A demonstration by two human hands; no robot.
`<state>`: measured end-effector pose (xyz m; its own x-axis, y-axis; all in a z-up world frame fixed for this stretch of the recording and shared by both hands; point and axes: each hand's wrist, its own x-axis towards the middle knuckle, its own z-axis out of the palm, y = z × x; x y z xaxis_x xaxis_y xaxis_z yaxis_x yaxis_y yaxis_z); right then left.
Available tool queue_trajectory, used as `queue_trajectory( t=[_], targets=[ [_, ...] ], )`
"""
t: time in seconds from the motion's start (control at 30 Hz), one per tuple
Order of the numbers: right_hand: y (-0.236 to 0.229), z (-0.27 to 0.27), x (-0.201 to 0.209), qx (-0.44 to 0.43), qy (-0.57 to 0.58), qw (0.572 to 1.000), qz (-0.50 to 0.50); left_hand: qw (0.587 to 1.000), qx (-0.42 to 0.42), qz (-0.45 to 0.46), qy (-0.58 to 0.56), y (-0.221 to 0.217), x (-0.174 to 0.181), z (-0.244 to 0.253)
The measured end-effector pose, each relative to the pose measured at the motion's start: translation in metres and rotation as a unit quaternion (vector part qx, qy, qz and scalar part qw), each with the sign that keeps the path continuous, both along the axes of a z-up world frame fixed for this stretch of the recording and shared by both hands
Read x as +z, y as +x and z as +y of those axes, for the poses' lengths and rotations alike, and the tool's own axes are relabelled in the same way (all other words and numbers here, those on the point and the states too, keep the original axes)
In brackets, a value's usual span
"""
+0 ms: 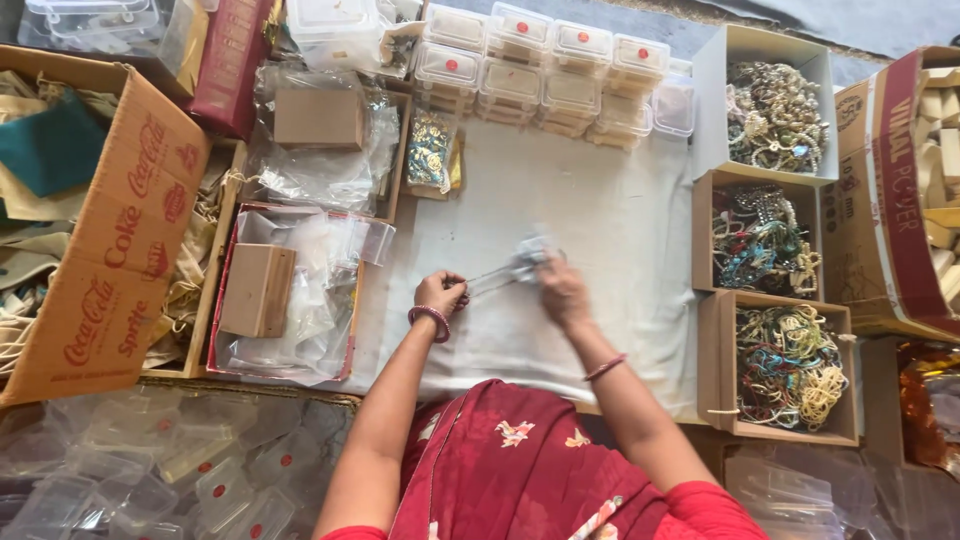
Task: The person picks up jewelry from a box, wipes it with a white cloth, places it into a small beige pouch, and then puts the pouch into a clear plastic container. The person repeats this process for multiple jewelry items.
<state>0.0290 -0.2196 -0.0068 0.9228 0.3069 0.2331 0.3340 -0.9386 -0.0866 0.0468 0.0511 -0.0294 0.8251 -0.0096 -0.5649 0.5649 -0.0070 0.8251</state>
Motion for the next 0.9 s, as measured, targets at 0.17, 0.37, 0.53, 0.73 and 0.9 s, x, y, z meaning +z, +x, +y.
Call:
queue_trajectory(
  t=[0.17, 0.37, 0.53, 0.73, 0.9],
  targets=[
    [0.017, -0.035, 0.0, -0.134, -0.002, 0.99, 0.037, 1.0, 0.005, -0.003, -0.011, -0.001, -0.001, 0.001],
    [-0.012, 0.088, 0.054, 0.027, 0.024, 0.999, -0.008, 1.0, -0.001, -0.014, 0.027, -0.001, 0.0, 0.0],
    [-0.006, 0.024, 0.009, 0.023, 0.061, 0.996, -0.061, 0.998, -0.015, -0.041, 0.049, -0.005, 0.007, -0.001],
    [0.001, -0.027, 0.011, -0.18, 0.146, 0.973, 0.01, 0.986, -0.06, -0.038, 0.15, -0.007, 0.048, -0.014],
    [-0.025, 0.05, 0.032, 0.073, 0.099, 0.992, -0.021, 0.792, -0.194, -0.269, 0.513, 0.0, 0.035, -0.036]
  ],
)
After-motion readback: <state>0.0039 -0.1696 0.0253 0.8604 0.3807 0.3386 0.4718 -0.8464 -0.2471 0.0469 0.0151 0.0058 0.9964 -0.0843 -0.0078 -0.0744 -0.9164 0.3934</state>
